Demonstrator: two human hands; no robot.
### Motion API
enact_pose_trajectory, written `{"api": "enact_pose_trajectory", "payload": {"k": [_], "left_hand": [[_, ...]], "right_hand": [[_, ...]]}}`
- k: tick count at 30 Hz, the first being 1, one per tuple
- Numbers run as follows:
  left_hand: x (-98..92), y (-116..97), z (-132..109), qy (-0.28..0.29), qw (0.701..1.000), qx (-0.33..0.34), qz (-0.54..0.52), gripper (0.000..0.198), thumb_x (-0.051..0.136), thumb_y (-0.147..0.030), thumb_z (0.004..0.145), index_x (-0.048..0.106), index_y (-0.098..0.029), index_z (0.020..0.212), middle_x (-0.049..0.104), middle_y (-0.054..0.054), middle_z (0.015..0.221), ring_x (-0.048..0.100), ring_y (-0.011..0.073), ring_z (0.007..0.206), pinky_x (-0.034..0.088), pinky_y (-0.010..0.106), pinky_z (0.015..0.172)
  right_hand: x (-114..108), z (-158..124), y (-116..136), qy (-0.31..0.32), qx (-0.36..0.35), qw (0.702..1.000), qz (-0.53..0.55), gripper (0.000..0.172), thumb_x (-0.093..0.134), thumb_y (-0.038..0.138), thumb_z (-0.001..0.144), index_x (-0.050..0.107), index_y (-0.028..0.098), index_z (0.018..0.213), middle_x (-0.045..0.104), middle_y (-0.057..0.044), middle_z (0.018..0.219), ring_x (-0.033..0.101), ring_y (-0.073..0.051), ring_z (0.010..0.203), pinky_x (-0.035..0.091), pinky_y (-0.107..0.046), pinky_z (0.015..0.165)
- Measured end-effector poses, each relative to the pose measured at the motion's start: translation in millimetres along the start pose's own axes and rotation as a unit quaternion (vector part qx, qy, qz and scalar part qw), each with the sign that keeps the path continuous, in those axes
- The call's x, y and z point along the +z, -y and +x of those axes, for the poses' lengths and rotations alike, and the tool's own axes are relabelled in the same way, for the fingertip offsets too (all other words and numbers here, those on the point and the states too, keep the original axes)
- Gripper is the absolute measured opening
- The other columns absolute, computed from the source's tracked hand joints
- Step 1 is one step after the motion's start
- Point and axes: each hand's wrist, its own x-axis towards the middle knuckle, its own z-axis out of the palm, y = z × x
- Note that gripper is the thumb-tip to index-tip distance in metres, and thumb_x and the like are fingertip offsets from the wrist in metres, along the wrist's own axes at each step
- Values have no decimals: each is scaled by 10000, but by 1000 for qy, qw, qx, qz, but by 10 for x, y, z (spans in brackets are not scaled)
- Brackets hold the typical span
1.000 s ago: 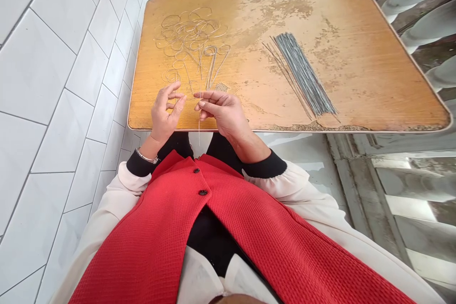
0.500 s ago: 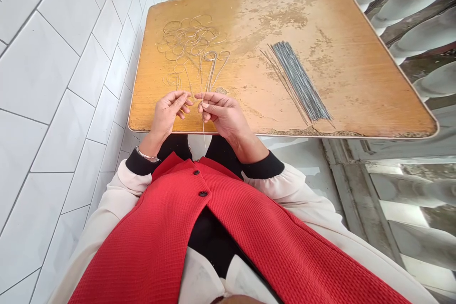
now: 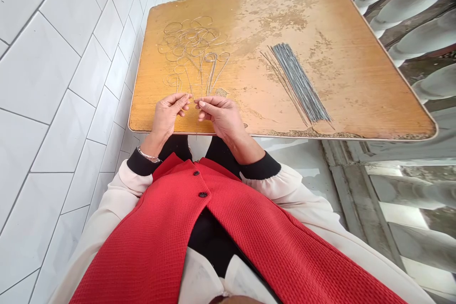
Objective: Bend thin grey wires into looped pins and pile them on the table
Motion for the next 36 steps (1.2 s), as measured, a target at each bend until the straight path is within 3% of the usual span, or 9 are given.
{"api": "enact_pose_trajectory", "payload": {"k": [7,12,16,18,20,25,30,36], "left_hand": [[-26,-13,-8,18,1000,-9,-13,60,737,-220,883,759,-177,849,689,-34,699,590,19,577,420,139,512],[-134,-9,17,35,998,14,46,228,704,-413,914,731,-219,1032,725,-2,795,638,54,629,452,157,525],[-245,6,134,119,982,108,103,545,796,-537,798,652,-297,1266,735,59,1197,732,148,969,556,218,703],[-271,13,199,179,963,156,125,691,853,-568,714,620,-331,1320,659,67,1384,692,214,1193,582,281,841],[-269,26,239,228,947,181,132,724,834,-631,699,616,-352,1331,628,60,1440,636,249,1311,581,334,927],[-233,64,211,258,942,185,108,693,716,-747,741,658,-330,1291,705,76,1323,669,242,1273,592,364,954],[-238,67,169,248,960,123,49,766,814,-737,611,693,-306,1233,737,88,1265,700,255,1223,592,369,974],[-210,67,161,221,971,88,20,721,821,-738,596,722,-299,1160,770,64,1171,741,237,1118,591,375,970]], "right_hand": [[4,1,11,-2,2,1000,-11,315,914,354,624,719,170,788,645,32,678,524,-47,462,466,-191,450],[11,5,24,-24,4,999,-25,259,881,320,651,683,170,722,628,32,638,505,-46,448,430,-183,436],[16,-1,41,-14,8,999,-28,239,869,311,636,693,166,706,610,29,607,492,-52,429,420,-200,435],[25,-14,51,1,17,999,-32,243,862,320,645,676,166,677,583,29,573,482,-58,422,416,-209,438],[40,-35,61,15,30,999,-37,261,854,327,654,646,171,631,544,34,528,464,-61,419,408,-213,441],[86,-93,80,28,54,998,-32,215,835,302,625,664,172,621,559,27,544,456,-59,430,392,-212,436],[114,-120,101,34,55,998,-16,186,827,283,611,679,171,607,557,29,544,463,-56,433,374,-205,421],[126,-131,101,40,61,997,-23,240,861,320,620,671,173,641,559,24,557,468,-67,457,390,-213,448]]}}
